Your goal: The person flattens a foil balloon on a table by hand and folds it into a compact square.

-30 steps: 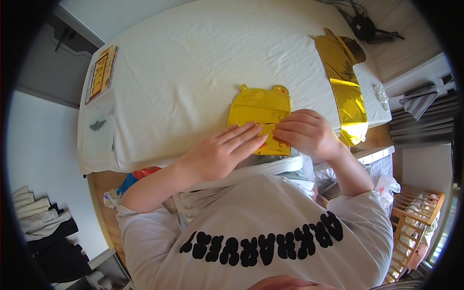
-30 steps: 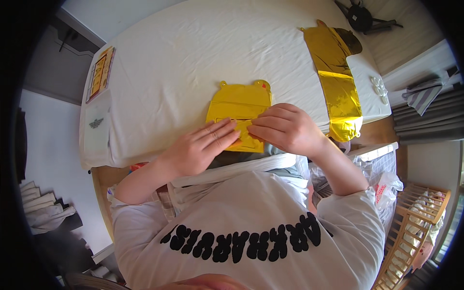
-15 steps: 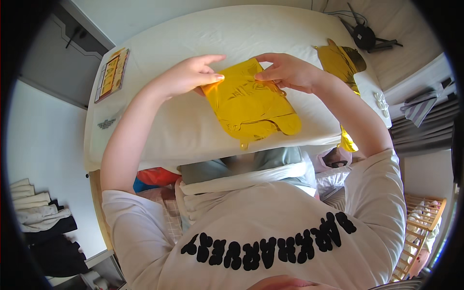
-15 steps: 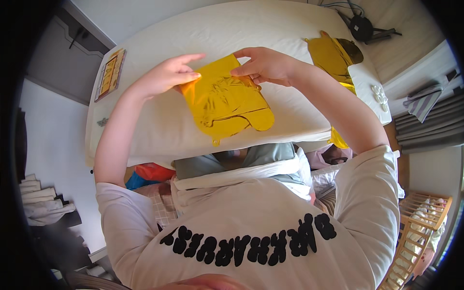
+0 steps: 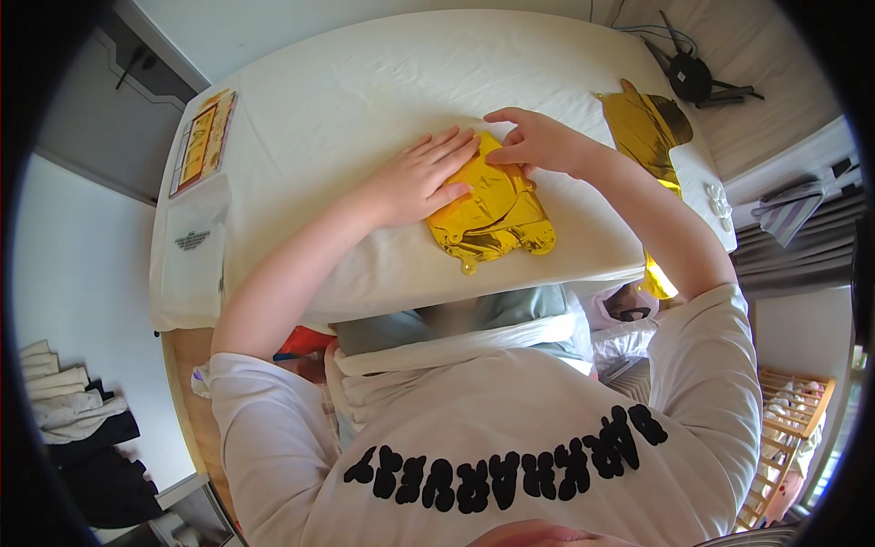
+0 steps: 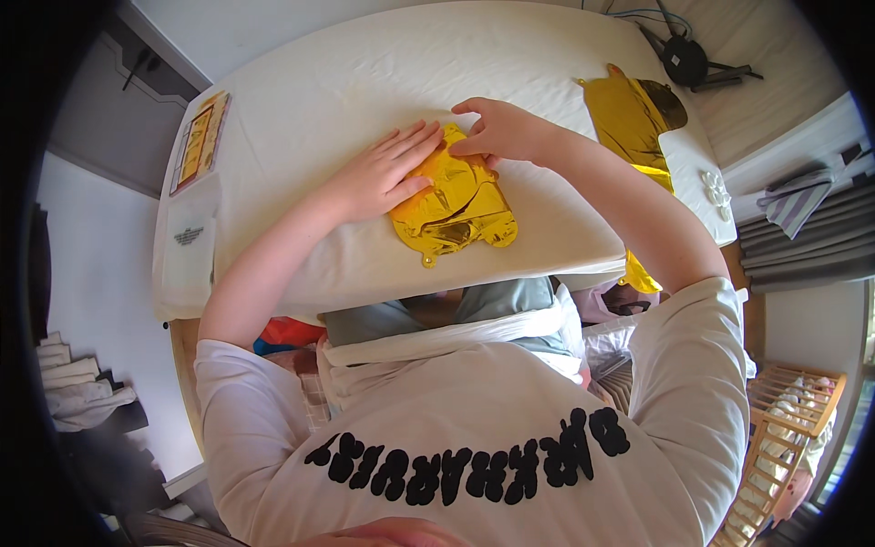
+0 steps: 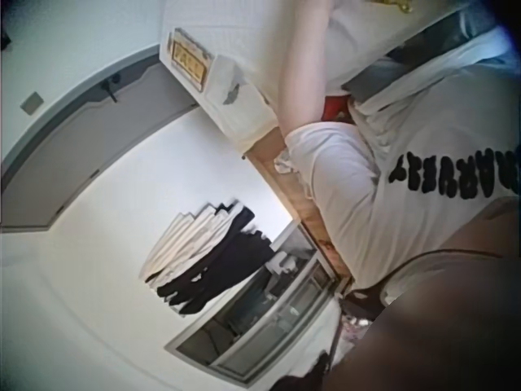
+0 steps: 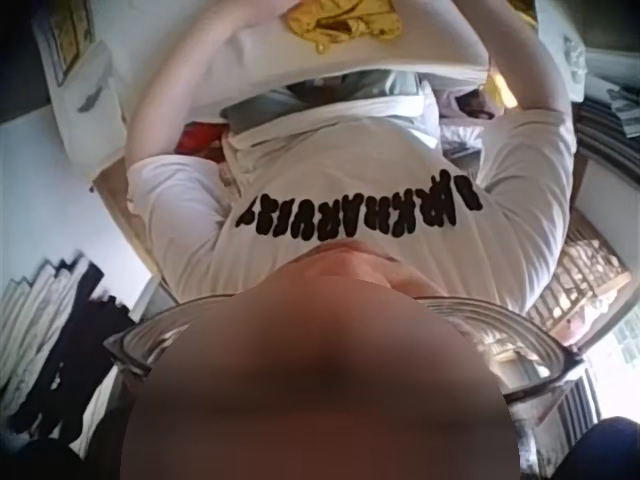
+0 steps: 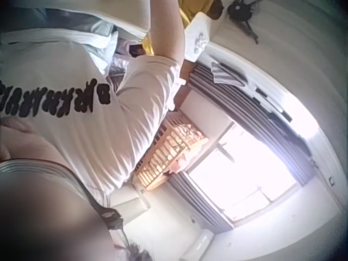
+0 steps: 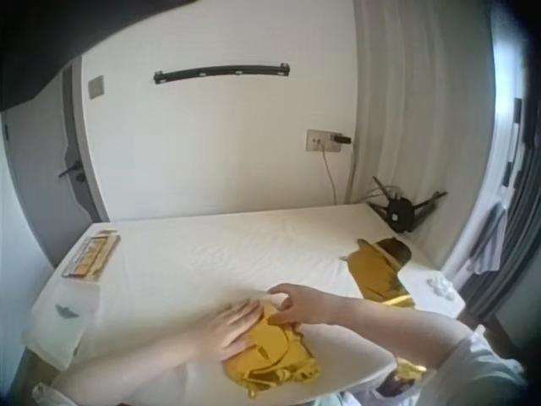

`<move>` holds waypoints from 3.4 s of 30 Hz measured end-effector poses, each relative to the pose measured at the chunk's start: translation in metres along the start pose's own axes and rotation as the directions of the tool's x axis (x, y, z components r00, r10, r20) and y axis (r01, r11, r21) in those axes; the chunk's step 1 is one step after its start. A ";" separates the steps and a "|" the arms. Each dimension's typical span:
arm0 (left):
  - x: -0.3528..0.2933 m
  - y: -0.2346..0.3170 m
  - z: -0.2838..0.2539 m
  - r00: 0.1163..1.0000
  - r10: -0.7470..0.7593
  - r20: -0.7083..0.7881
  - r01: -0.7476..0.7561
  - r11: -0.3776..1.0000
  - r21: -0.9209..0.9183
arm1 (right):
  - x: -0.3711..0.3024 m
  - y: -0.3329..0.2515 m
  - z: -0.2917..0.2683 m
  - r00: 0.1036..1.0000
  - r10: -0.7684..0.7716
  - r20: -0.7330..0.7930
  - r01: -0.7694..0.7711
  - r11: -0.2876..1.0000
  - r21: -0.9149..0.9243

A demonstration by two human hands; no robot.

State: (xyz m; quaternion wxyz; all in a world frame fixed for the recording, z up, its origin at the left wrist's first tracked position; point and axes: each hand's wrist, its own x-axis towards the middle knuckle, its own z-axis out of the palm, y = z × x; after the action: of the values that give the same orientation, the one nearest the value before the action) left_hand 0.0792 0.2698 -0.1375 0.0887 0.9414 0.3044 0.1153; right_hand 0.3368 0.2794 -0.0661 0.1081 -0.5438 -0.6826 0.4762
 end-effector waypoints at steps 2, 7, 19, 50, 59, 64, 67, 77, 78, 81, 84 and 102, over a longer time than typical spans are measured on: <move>0.002 0.004 -0.003 0.999 -0.009 0.045 0.008 1.000 0.022 | -0.001 -0.001 -0.004 0.999 0.022 -0.049 -0.023 1.000 -0.019; 0.003 0.010 -0.007 0.996 -0.021 0.083 0.017 0.998 0.056 | 0.012 0.011 -0.012 0.996 -0.015 -0.093 0.015 1.000 0.001; 0.003 0.005 0.001 1.000 0.007 0.023 -0.008 0.999 0.052 | 0.008 0.000 -0.009 0.999 0.046 0.009 -0.047 0.996 0.082; 0.003 0.008 -0.001 1.000 0.005 0.023 -0.007 0.996 0.091 | 0.009 0.045 -0.025 0.307 -0.880 0.363 0.740 -0.020 -0.672; 0.003 0.008 -0.002 1.000 0.009 0.018 -0.011 0.997 0.082 | 0.005 0.048 -0.007 0.556 -0.812 0.176 0.787 0.446 -0.427; 0.003 0.007 -0.001 1.000 0.018 0.009 -0.019 0.995 0.096 | -0.007 0.053 -0.002 0.578 -0.809 0.111 0.763 0.487 -0.426; 0.003 0.007 -0.002 1.000 0.014 0.017 -0.015 0.997 0.080 | -0.008 0.062 -0.003 0.560 -0.817 0.136 0.756 0.437 -0.488; 0.003 0.006 -0.003 0.998 0.008 0.055 -0.013 0.997 0.080 | 0.004 0.059 -0.011 0.357 -0.905 0.231 0.773 0.148 -0.617; 0.003 0.006 -0.003 0.998 0.012 0.055 -0.017 0.996 0.083 | 0.004 0.060 -0.011 0.356 -0.906 0.230 0.774 0.147 -0.616; 0.003 0.005 -0.003 0.998 0.015 0.060 -0.020 0.997 0.079 | 0.006 0.060 -0.011 0.410 -0.884 0.223 0.796 0.228 -0.560; 0.003 0.005 -0.004 0.998 0.017 0.060 -0.022 0.997 0.074 | 0.008 0.058 -0.013 0.420 -0.875 0.243 0.818 0.248 -0.519; 0.034 -0.012 -0.004 0.992 0.126 0.017 -0.125 0.991 -0.037 | 0.008 0.052 -0.017 0.452 -0.835 0.315 0.807 0.233 -0.542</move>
State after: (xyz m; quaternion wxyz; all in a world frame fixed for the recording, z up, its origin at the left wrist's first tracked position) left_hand 0.0980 0.3000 -0.1314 0.1008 0.9579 0.2418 0.1171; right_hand 0.3787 0.2926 -0.1001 0.1674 -0.1155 -0.9758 0.0797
